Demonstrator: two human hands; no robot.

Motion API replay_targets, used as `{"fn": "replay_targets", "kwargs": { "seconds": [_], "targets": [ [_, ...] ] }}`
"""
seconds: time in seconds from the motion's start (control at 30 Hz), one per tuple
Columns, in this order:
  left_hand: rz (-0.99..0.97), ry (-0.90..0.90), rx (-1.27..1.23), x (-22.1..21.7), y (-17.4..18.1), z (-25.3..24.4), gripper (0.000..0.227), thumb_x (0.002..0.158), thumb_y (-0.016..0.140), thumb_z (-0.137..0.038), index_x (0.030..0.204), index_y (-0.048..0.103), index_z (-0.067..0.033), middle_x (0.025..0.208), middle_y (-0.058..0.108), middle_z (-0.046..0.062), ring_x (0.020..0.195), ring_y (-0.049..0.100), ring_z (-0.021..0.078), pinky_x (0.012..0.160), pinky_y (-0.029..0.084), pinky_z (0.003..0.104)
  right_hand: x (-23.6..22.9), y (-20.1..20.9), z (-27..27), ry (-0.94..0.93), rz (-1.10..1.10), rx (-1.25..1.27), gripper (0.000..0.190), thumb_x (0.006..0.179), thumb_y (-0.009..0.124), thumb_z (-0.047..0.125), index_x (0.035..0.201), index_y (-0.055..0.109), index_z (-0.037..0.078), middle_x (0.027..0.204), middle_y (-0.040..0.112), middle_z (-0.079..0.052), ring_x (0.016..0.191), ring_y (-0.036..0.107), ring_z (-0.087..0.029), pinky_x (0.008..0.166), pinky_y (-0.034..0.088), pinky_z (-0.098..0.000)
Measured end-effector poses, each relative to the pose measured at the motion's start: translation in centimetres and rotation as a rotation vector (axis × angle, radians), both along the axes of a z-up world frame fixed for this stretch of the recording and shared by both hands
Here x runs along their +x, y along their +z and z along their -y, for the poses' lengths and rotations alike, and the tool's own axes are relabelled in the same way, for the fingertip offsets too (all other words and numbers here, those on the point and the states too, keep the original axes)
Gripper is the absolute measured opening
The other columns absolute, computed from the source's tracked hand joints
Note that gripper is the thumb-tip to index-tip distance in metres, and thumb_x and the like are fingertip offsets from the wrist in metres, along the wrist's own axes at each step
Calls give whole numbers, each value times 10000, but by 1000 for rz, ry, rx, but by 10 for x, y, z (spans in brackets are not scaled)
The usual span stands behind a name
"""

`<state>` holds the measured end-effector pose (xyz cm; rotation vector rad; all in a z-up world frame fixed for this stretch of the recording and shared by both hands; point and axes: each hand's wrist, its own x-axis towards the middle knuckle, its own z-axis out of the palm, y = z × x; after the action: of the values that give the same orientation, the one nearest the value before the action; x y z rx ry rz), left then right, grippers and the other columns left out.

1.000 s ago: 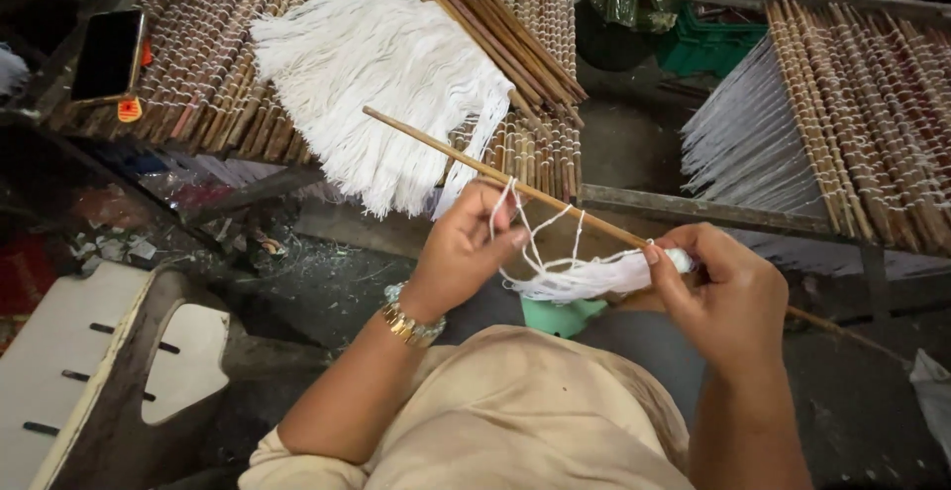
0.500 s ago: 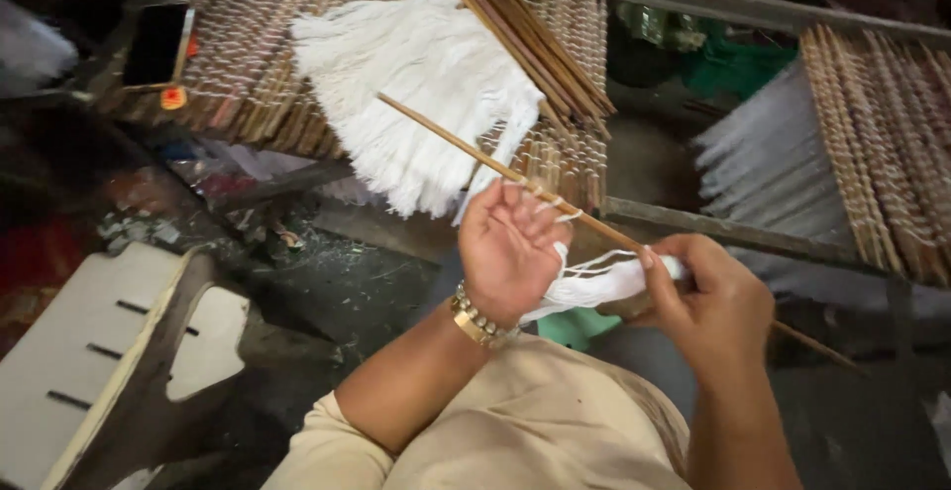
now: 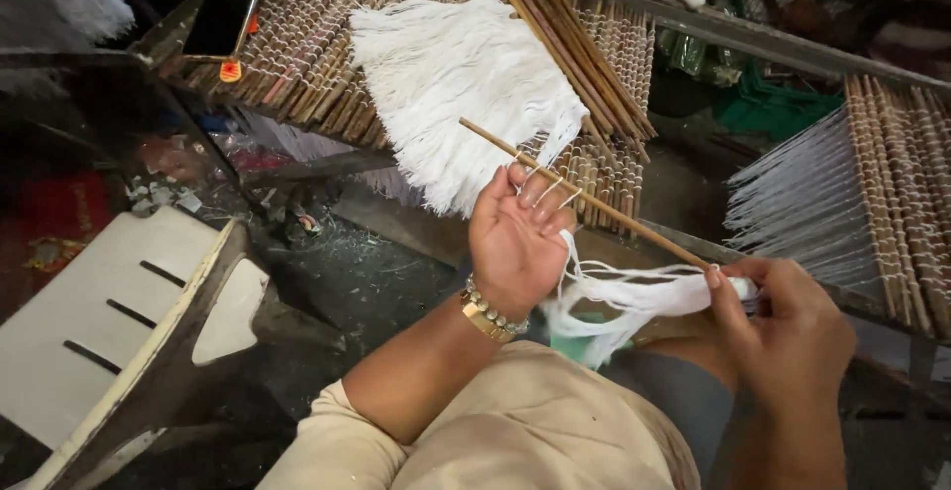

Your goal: A person is manually assembling a mop by wrapping and securing bundles of white thread onto a wooden stick using a continuous cord.

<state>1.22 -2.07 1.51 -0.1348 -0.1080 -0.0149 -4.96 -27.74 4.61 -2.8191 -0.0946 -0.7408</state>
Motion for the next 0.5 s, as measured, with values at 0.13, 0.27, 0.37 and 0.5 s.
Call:
{"fn": "replay_targets", "kwargs": {
  "seconds": [0.13,0.27,0.37,0.5],
  "targets": [
    [90,-5,40,9,-24,-12,114,1043,543,-260,959,561,-185,729,479,-57,607,430,83,580,375,222,1,30,-2,39,-4,-102,153,1055,726,389,1076,771,243,844,657,45,794,654,-174,692,446,-354],
    [100,-61,179,11,-105,-28,518,1109,379,-448,716,546,-155,611,483,-47,547,501,87,558,446,216,0,72,1,154,96,-155,147,1084,814,261,1079,779,118,992,732,-64,867,680,-267,759,483,-413],
    [-54,-81,225,2,-169,-41,549,1082,410,-517,678,514,-160,607,490,-45,540,507,92,581,473,235,-5,95,-2,268,114,-9,147,1153,840,66,1116,750,-44,970,656,-177,882,608,-304,876,466,-427],
    [-391,-44,324,-4,-227,-61,409,998,590,-546,772,524,-212,637,443,-63,561,443,88,551,402,225,-6,105,-4,256,108,-31,165,1246,788,74,1220,742,-82,1010,589,-201,910,561,-310,815,424,-416]
  ]
}}
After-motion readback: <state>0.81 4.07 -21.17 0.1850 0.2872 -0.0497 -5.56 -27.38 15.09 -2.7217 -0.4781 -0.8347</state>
